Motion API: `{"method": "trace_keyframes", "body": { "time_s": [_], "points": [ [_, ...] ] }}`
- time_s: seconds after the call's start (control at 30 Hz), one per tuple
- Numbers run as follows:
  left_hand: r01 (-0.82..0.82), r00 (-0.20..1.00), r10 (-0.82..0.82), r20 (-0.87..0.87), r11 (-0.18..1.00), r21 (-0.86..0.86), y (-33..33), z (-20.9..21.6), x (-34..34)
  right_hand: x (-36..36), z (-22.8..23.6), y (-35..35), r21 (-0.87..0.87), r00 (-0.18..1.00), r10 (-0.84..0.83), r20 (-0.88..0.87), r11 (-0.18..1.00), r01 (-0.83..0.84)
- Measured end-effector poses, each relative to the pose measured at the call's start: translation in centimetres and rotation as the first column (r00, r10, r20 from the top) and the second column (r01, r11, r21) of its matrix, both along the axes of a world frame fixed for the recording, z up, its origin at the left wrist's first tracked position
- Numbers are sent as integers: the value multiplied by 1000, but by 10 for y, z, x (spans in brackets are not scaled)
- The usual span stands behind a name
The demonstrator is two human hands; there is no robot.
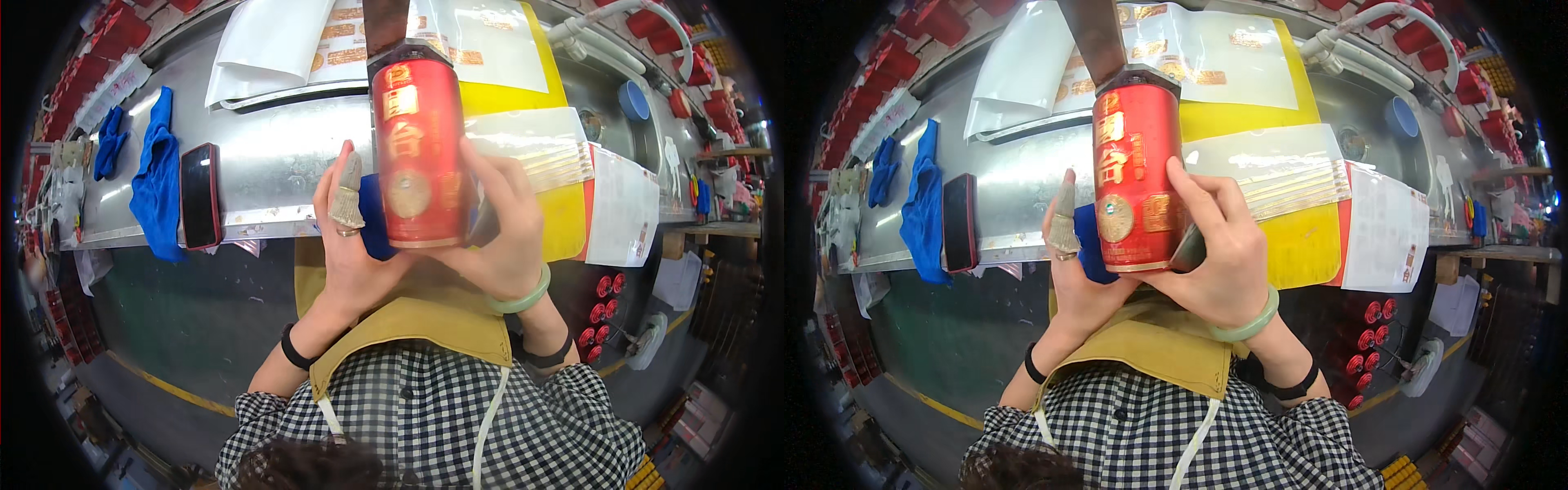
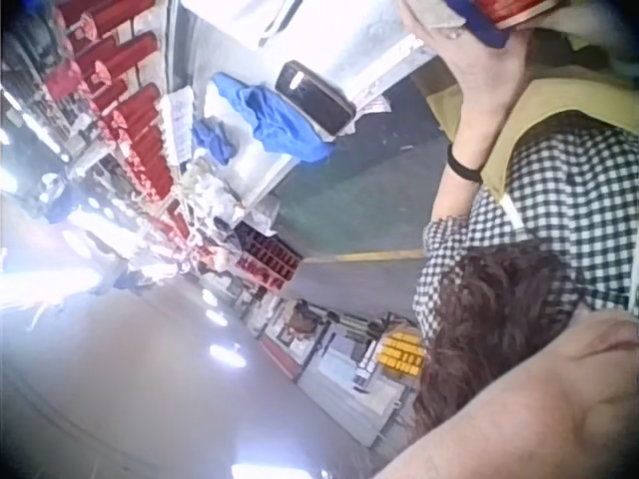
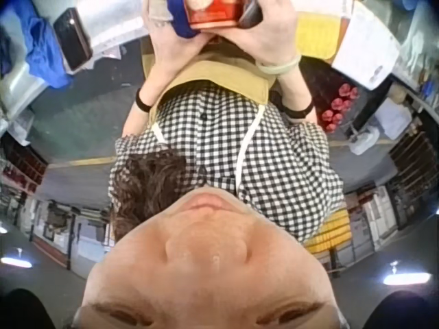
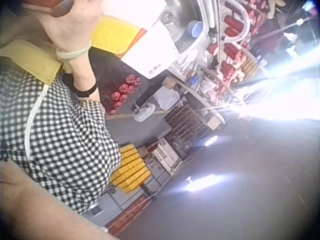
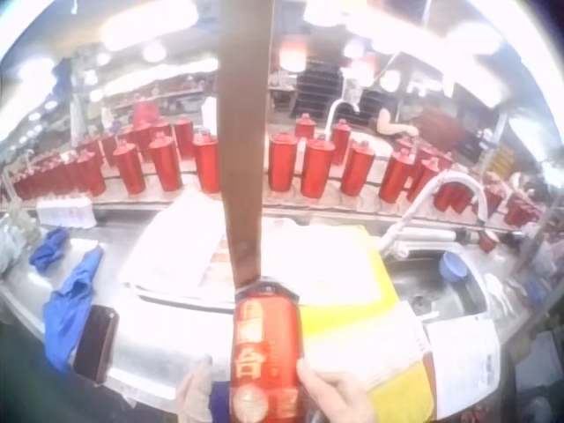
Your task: Applying labels and regulatory stickers to red liquor bottles at a manufacturing plant workstation.
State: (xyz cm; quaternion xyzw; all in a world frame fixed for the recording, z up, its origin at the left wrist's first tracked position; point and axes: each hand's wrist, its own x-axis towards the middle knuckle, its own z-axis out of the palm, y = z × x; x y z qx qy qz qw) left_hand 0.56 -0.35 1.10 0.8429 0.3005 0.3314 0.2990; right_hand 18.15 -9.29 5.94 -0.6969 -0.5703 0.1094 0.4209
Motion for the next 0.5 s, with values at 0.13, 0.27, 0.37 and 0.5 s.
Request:
{"method": "trace_keyframes", "body": {
  "time_s": [0.13,0.27,0.37,0.5],
  "points": [
    [133,932,17,363,914,-384,3,-1,16,1,1,-1,-21,999,27,-40,999,-28],
    [38,991,-38,129,999,2,9,2,12,9,-8,0,-130,831,-94,-548,991,27],
    [59,992,-58,114,998,-2,10,4,11,10,-27,5,-201,683,-187,-706,978,61],
    [96,989,-94,115,995,-9,11,1,10,23,-32,2,-171,532,-116,-839,984,-55]
  ]
}}
